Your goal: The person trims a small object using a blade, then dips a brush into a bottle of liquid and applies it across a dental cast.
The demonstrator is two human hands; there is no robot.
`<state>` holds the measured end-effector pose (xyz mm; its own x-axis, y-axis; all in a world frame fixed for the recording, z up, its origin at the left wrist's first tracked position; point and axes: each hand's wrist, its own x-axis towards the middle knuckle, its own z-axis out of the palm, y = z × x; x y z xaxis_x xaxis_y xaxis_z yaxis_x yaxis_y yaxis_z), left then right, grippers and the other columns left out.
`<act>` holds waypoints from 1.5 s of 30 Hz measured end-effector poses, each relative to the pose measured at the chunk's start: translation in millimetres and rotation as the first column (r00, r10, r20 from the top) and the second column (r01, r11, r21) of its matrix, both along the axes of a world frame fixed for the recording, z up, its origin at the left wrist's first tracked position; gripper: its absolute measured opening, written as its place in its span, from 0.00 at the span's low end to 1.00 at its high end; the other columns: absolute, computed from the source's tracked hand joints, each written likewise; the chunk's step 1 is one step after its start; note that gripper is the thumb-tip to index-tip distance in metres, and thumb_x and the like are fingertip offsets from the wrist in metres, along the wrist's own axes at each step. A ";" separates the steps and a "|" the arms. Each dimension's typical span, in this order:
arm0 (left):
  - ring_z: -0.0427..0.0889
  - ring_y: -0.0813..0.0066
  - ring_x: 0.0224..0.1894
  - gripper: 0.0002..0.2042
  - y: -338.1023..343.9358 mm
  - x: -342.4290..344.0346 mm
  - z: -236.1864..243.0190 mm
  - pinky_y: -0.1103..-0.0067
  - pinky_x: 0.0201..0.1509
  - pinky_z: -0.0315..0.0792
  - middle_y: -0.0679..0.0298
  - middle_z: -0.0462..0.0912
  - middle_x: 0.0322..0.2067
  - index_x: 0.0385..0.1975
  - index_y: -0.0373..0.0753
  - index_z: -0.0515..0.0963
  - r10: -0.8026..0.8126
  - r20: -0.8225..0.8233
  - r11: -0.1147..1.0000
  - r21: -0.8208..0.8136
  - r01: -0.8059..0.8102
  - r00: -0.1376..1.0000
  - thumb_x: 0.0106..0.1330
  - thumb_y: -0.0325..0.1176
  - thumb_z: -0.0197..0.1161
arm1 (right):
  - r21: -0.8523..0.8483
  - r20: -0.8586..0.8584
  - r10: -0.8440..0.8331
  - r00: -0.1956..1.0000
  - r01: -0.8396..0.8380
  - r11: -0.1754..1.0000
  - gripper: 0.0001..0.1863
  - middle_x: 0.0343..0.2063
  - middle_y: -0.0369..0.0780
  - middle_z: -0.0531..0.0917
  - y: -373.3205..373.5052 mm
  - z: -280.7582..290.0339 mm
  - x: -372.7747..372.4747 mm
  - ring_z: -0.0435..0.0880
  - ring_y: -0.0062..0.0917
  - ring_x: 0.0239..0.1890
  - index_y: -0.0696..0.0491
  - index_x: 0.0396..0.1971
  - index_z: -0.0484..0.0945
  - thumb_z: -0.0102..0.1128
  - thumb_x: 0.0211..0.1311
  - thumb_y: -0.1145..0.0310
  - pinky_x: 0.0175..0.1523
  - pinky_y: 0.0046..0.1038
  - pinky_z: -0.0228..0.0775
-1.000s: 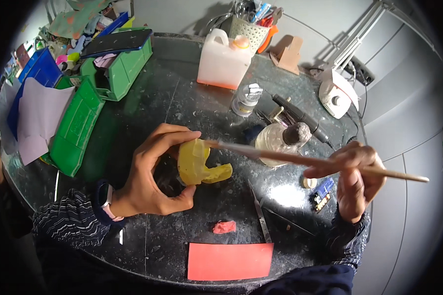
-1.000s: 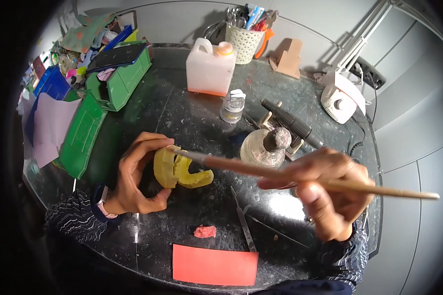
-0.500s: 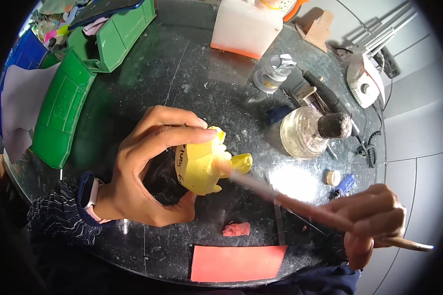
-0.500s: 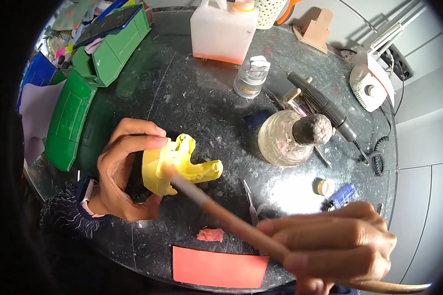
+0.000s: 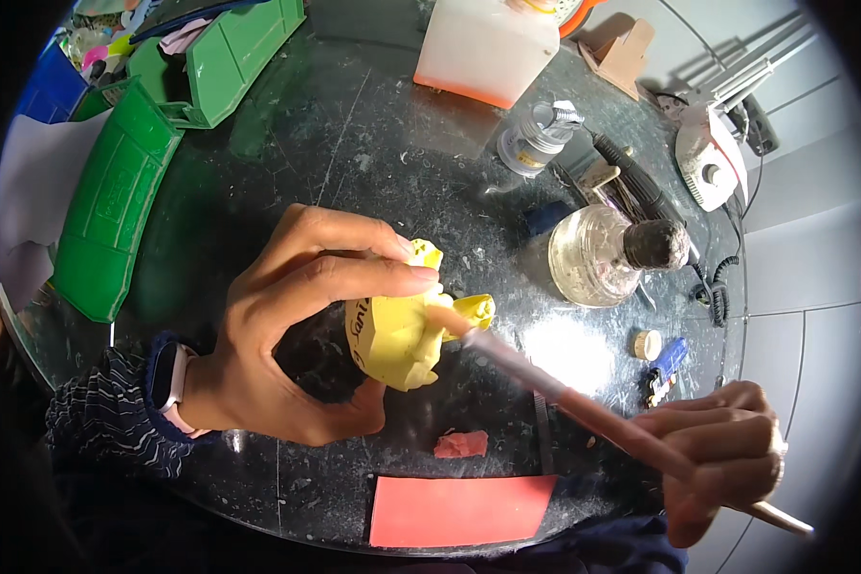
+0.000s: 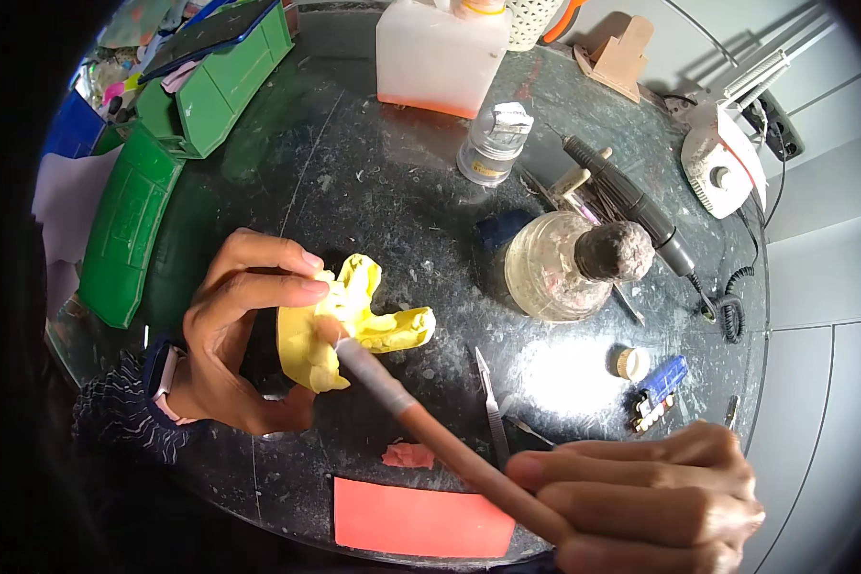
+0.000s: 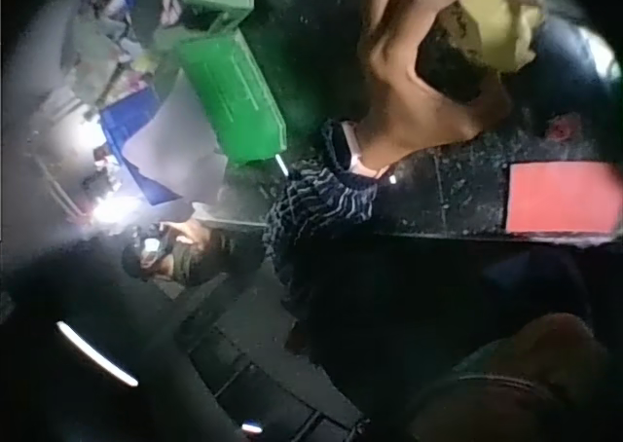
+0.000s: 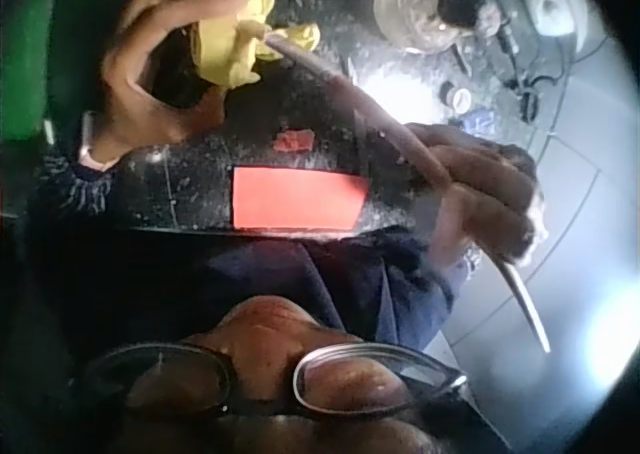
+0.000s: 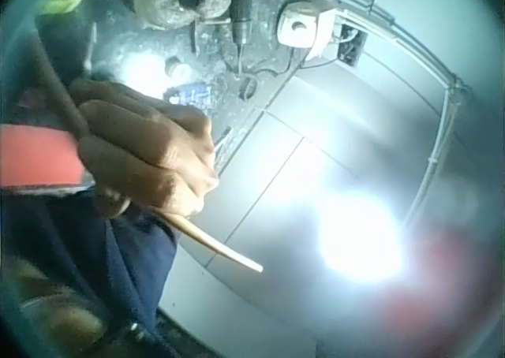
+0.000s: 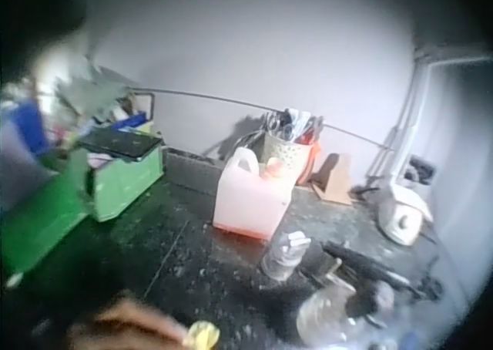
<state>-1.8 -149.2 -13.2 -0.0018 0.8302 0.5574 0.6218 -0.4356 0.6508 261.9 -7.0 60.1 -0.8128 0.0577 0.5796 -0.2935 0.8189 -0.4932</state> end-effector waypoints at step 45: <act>0.71 0.68 0.46 0.32 -8.1 -5.3 -8.7 0.77 0.49 0.69 0.52 0.66 0.47 0.45 0.32 0.69 -0.022 0.115 0.999 0.030 0.019 0.993 0.29 0.23 0.65 | -0.158 0.050 -0.077 0.996 0.084 0.984 0.02 0.19 0.39 0.77 -20.7 -6.0 -6.5 0.78 0.23 0.12 0.53 0.27 0.68 0.50 0.58 0.73 0.19 0.18 0.65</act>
